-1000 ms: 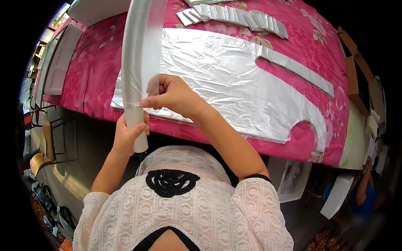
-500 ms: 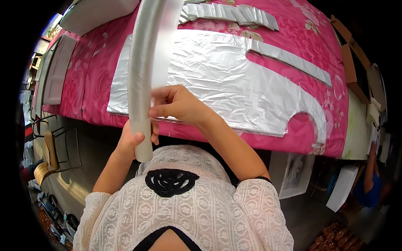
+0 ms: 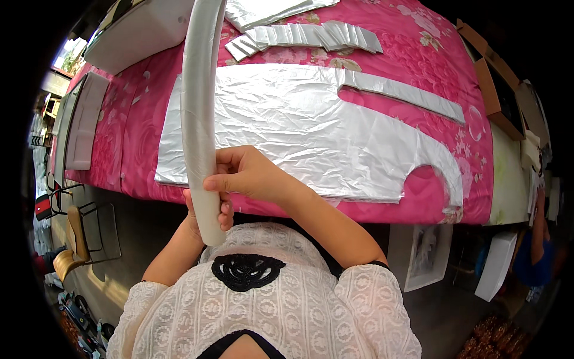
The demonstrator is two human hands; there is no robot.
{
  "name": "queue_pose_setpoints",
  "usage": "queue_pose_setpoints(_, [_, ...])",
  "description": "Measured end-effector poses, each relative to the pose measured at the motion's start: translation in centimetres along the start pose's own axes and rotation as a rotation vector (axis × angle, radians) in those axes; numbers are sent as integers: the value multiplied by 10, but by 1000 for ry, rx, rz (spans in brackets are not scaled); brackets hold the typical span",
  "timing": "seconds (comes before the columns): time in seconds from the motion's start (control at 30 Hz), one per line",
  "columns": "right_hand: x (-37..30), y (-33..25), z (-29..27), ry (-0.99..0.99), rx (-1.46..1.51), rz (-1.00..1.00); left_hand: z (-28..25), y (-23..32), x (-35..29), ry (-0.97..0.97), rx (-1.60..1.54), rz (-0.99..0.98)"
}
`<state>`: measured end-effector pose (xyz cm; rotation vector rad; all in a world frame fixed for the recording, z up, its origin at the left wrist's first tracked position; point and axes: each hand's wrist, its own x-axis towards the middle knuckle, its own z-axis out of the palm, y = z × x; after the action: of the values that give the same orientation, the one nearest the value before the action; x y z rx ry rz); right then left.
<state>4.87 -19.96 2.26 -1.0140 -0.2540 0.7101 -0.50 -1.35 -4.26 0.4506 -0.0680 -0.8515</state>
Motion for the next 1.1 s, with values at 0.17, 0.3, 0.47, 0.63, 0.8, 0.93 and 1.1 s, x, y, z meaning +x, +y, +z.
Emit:
queue_pose_setpoints(0.17, [-12,17,-6,220,-388,-38,18,12,10,471,478,62])
queue_pose_setpoints(0.3, [-15,45,5,322,-576,40,1,11,17,501,649,94])
queue_pose_setpoints(0.47, [-22,56,-1,143,-695,179,-4,11,6,715,805,-91])
queue_pose_setpoints(0.63, [-27,44,13,154,-887,-237,3,12,-26,753,1147,-284])
queue_pose_setpoints(0.8, [15,66,22,-80,-1133,-548,-1,2,-39,772,1379,-277])
queue_pose_setpoints(0.93, [36,63,-35,21,-1455,-540,-9,1,-44,833,1338,-339])
queue_pose_setpoints(1.1, [29,16,-152,816,-1668,-548,-16,0,-48,819,1287,-341])
